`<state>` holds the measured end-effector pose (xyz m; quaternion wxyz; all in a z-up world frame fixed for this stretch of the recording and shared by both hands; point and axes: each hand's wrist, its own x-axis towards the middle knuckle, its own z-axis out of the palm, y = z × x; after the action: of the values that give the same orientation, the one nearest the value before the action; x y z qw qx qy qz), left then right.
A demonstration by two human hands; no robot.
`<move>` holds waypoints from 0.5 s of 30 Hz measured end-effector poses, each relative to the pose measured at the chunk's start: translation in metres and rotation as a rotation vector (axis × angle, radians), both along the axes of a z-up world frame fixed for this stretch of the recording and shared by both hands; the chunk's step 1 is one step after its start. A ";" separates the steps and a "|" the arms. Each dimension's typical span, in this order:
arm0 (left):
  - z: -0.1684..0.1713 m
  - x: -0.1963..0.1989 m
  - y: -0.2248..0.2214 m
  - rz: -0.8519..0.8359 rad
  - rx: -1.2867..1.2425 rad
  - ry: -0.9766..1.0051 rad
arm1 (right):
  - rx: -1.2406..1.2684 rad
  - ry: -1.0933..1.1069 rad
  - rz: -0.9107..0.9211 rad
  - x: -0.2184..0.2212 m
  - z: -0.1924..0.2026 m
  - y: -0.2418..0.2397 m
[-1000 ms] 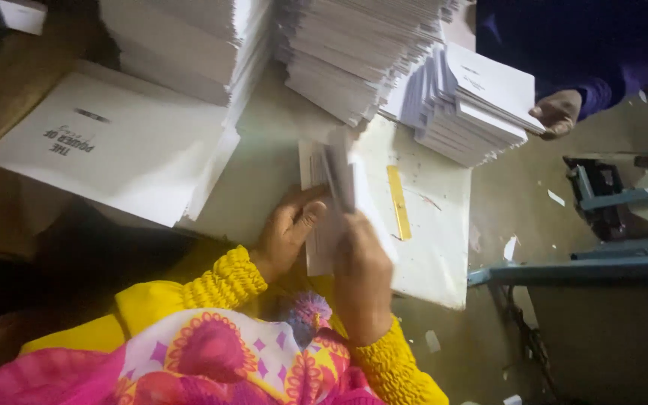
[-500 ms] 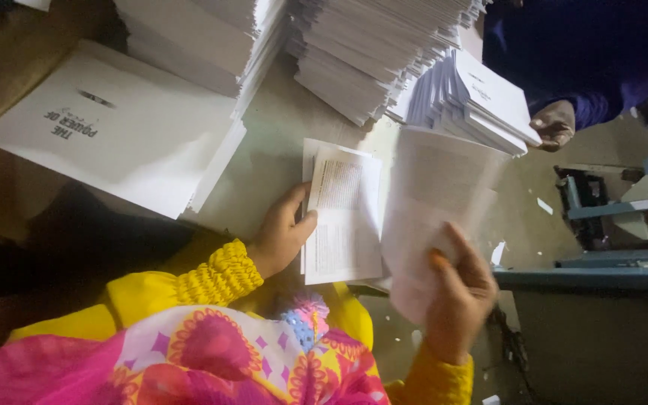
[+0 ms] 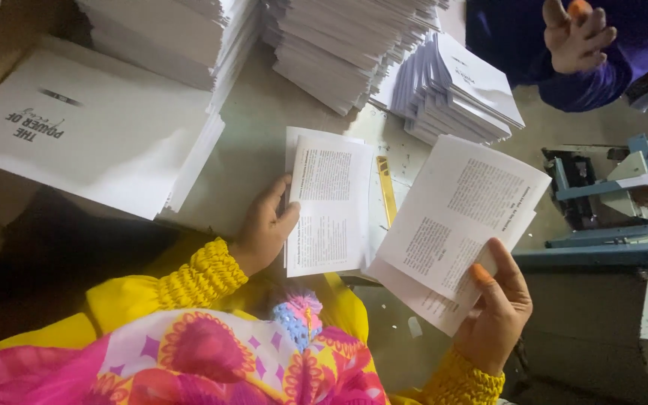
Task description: Folding printed paper sheets into booklets and stacking them on a table.
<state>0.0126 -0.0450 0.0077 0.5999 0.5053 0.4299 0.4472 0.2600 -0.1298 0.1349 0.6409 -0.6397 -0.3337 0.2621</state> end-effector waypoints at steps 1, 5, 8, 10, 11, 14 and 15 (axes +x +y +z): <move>0.000 0.000 0.000 0.002 -0.002 -0.002 | -0.002 -0.002 0.002 0.001 -0.001 0.000; -0.002 0.000 0.000 0.010 0.028 0.037 | -0.030 -0.048 0.030 0.003 -0.003 -0.001; -0.002 -0.001 0.000 -0.004 0.052 0.022 | -0.011 -0.040 0.039 0.005 -0.004 0.000; 0.001 -0.002 0.000 -0.014 0.056 0.008 | 0.006 -0.027 0.038 0.003 -0.003 0.001; 0.003 -0.003 0.000 -0.022 0.041 0.000 | -0.033 -0.056 0.017 0.000 -0.001 0.001; 0.004 -0.002 0.002 0.007 0.159 -0.087 | -0.056 -0.142 -0.031 -0.008 0.003 0.003; 0.003 -0.001 0.003 0.044 0.293 -0.166 | -0.039 -0.198 -0.060 -0.010 0.004 0.003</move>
<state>0.0118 -0.0421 0.0104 0.5432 0.5392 0.3200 0.5584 0.2496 -0.1267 0.1387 0.5997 -0.6845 -0.3711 0.1846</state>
